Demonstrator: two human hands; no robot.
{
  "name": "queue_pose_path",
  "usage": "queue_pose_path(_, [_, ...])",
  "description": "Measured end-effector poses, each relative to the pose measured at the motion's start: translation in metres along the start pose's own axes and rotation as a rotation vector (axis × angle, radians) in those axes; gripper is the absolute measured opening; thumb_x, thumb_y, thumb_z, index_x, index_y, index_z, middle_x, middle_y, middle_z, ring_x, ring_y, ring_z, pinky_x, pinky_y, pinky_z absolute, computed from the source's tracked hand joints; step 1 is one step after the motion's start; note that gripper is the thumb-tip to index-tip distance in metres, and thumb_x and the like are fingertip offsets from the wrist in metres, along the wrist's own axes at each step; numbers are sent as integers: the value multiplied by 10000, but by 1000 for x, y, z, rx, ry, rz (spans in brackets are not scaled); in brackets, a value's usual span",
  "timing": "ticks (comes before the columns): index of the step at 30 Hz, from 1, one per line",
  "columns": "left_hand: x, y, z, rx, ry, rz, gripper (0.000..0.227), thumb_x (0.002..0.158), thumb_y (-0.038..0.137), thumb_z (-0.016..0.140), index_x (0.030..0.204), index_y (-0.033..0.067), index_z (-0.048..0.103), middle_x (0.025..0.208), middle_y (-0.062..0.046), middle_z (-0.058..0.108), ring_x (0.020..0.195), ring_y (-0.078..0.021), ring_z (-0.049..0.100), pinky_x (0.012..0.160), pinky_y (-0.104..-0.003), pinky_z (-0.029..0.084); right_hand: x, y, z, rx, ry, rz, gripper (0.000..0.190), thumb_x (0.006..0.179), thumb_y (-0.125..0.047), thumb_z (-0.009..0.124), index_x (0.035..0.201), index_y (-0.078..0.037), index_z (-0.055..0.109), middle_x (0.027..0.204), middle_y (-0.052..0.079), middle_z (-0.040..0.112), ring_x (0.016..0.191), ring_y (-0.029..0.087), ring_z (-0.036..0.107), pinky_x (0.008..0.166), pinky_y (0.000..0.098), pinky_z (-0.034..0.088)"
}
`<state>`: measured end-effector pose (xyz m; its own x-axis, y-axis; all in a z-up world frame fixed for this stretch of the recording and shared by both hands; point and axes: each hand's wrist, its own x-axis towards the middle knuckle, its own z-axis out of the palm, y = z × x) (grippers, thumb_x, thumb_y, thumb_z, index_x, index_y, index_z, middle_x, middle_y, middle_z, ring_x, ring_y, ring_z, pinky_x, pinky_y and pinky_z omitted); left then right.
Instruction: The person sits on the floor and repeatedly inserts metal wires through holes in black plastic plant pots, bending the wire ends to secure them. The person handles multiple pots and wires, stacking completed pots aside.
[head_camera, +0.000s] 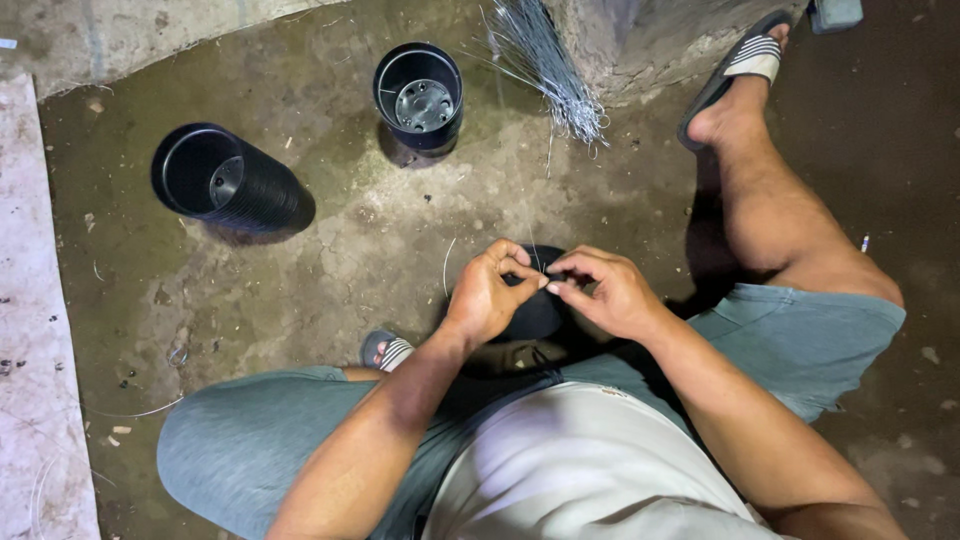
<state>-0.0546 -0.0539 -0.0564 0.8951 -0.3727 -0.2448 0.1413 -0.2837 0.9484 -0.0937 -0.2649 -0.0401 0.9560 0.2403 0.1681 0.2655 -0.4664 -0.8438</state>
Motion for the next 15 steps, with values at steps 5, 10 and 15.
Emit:
queue_pose_path(5, [-5, 16, 0, 135, 40, 136, 282, 822, 117, 813, 1012, 38, 620, 893, -78, 807, 806, -109, 715, 825, -298, 543, 6, -4, 0, 8, -39, 323, 152, 881, -125, 758, 1016, -59, 783, 799, 53, 718, 678, 145, 670, 628, 267, 515])
queue_pose_path(10, [-9, 20, -2, 127, 5, 42, 293, 812, 138, 807, 1025, 48, 627, 878, -67, 800, 751, -135, 704, 779, -310, 555, 12, 8, 6, 246, -99, 496, 119, 917, -144, 731, 950, -43, 783, 769, 11, 750, 692, 63, 665, 649, 238, 530])
queue_pose_path(15, [-4, 8, -5, 60, -112, 84, 290, 849, 116, 785, 1096, 33, 658, 895, -61, 794, 808, -94, 700, 799, -283, 549, 10, 16, 8, 298, -139, 515, 103, 909, -143, 744, 936, -48, 775, 738, 6, 727, 685, 62, 660, 637, 236, 524])
